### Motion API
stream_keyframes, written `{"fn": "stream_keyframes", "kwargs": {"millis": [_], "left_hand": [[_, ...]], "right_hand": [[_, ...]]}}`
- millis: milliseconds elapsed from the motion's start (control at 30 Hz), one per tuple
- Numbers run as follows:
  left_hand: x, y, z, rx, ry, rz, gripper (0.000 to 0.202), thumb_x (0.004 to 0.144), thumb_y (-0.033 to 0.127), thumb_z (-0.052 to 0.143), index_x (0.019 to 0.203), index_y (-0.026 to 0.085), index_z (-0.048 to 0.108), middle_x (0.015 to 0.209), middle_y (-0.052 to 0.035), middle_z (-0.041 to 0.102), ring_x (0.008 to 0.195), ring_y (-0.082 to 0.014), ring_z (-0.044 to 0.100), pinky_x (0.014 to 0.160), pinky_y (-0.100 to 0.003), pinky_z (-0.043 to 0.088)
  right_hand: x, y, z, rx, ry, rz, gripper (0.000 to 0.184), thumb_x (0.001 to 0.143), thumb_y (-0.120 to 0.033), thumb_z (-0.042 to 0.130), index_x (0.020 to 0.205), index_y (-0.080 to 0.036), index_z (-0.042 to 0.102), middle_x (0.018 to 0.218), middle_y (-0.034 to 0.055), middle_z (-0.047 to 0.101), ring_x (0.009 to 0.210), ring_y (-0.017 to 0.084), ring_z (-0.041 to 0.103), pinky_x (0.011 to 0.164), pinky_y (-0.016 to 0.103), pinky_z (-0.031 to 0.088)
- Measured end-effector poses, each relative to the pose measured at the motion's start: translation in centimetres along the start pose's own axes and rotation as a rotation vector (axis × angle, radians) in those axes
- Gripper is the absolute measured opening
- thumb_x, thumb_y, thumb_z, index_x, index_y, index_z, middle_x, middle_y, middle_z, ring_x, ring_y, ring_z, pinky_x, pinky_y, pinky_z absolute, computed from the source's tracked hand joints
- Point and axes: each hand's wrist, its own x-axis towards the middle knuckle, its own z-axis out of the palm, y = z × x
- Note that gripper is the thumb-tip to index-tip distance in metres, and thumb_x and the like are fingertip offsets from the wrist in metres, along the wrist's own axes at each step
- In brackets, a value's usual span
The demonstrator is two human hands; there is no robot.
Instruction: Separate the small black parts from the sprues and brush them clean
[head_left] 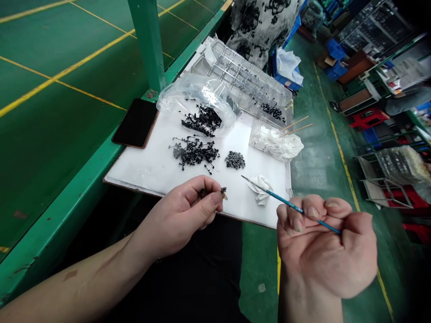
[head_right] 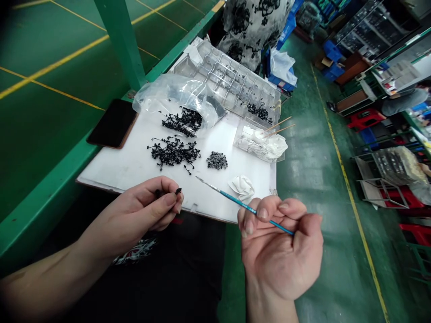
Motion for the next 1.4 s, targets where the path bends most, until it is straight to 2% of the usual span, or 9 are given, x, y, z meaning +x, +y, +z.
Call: {"fn": "stream_keyframes", "kwargs": {"millis": [300, 800, 1400], "left_hand": [[0.1, 0.0, 0.4, 0.027, 0.009, 0.032, 0.017, 0.103, 0.038, 0.070, 0.098, 0.022, 0.066, 0.081, 0.0051, 0.064, 0.059, -0.0022, 0.045, 0.053, -0.015, 0.033], [-0.5, 0.1, 0.4, 0.293, 0.072, 0.073, 0.022, 0.102, 0.047, 0.068, 0.099, 0.025, 0.064, 0.079, 0.0032, 0.067, 0.061, -0.0073, 0.047, 0.054, -0.020, 0.036], [-0.8, 0.2, 0.4, 0.313, 0.091, 0.101, 0.020, 0.102, 0.043, 0.069, 0.100, 0.024, 0.065, 0.078, 0.0022, 0.067, 0.060, -0.0093, 0.047, 0.052, -0.022, 0.034]], "right_hand": [[-1.1, 0.1, 0.7, 0.009, -0.056, 0.044, 0.046, 0.109, -0.049, 0.037, 0.084, -0.025, 0.067, 0.068, -0.0011, 0.053, 0.047, 0.014, 0.055, 0.044, 0.030, 0.046], [-1.3, 0.2, 0.3, 0.015, -0.096, 0.035, 0.047, 0.110, -0.049, 0.037, 0.087, -0.023, 0.069, 0.071, -0.0006, 0.058, 0.045, 0.014, 0.057, 0.039, 0.030, 0.046], [-1.2, -0.1, 0.0, -0.035, -0.080, 0.048, 0.045, 0.109, -0.050, 0.037, 0.085, -0.025, 0.066, 0.069, -0.0019, 0.055, 0.043, 0.013, 0.054, 0.039, 0.028, 0.044]]}}
